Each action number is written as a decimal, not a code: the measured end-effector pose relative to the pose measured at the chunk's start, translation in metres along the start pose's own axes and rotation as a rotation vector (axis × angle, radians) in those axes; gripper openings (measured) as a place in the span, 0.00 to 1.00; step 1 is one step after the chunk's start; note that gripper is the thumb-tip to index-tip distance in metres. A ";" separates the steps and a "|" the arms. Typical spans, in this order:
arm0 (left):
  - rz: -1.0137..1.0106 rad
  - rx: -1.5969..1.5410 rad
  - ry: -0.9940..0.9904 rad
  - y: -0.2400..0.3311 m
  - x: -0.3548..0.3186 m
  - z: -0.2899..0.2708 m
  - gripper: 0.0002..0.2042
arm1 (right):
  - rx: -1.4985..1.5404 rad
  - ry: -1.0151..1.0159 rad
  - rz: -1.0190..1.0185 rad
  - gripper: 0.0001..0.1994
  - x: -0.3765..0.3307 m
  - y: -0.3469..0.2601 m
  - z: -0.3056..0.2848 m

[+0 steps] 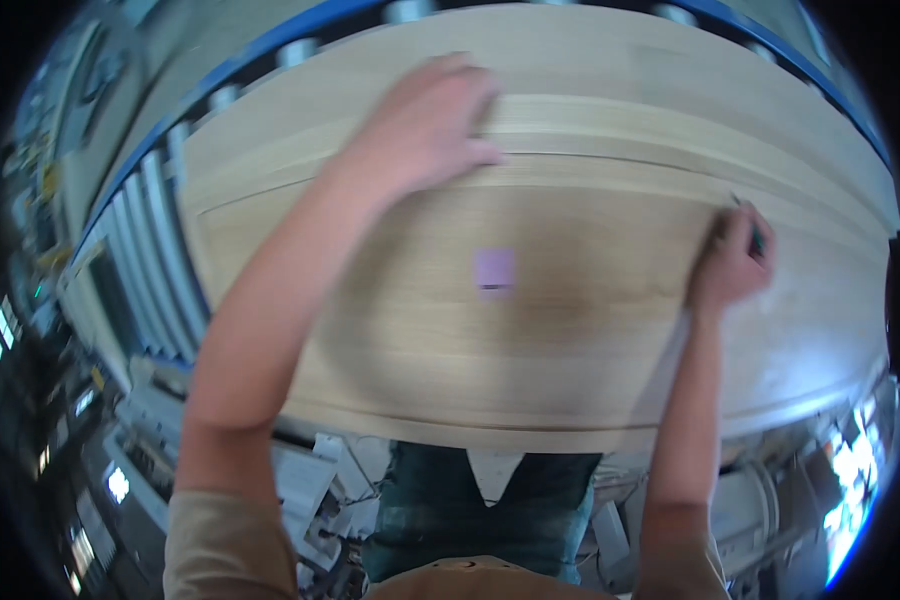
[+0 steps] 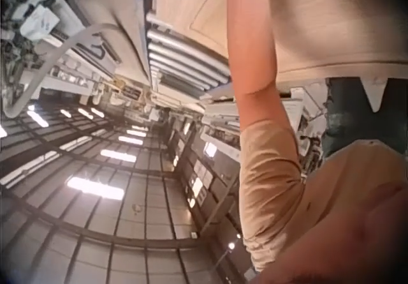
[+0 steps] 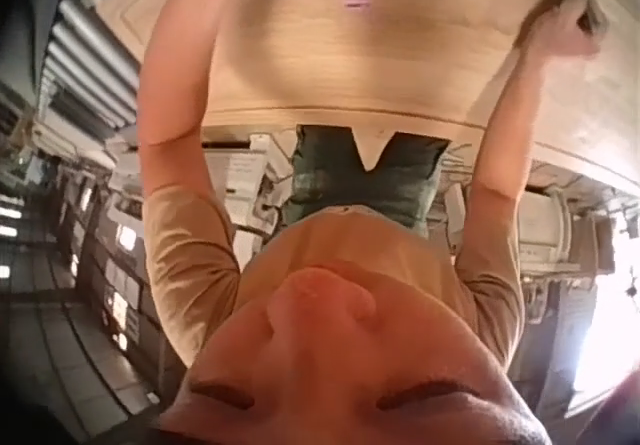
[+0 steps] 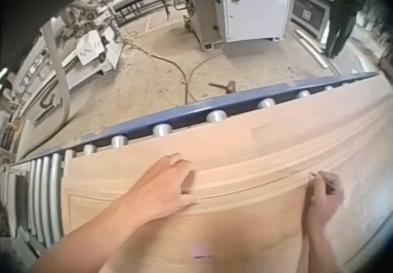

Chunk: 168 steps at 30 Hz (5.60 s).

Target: Marking lines on wooden furniture panels with a pencil and moving them along a roller conveyor.

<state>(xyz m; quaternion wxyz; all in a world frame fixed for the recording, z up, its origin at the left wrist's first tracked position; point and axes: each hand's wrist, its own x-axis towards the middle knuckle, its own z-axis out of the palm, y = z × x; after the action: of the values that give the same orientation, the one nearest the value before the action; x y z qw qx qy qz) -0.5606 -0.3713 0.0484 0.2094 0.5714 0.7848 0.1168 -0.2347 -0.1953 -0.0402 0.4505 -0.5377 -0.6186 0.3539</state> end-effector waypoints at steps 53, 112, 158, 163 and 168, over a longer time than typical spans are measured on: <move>-0.059 -0.508 -0.090 -0.054 0.014 0.010 0.18 | -0.152 -0.277 -0.169 0.06 -0.202 -0.130 0.161; -0.150 -0.400 0.128 -0.150 -0.058 -0.051 0.13 | 0.242 0.023 0.136 0.05 -0.061 -0.066 0.048; 0.039 -0.492 0.012 -0.359 -0.221 -0.081 0.14 | -0.019 -0.541 -0.298 0.06 -0.463 -0.257 0.365; -0.003 -0.502 0.005 -0.355 -0.222 -0.081 0.14 | -0.032 -0.551 -0.270 0.04 -0.445 -0.248 0.352; -0.010 -0.468 0.011 -0.349 -0.219 -0.081 0.14 | -0.108 -0.444 -0.233 0.04 -0.392 -0.226 0.307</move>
<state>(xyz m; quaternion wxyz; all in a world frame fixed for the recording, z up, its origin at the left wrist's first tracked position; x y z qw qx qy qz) -0.8373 -0.6851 0.0158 0.3323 0.5027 0.7404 0.2977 -0.5942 -0.6055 -0.0067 0.3119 -0.3951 -0.7781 0.3757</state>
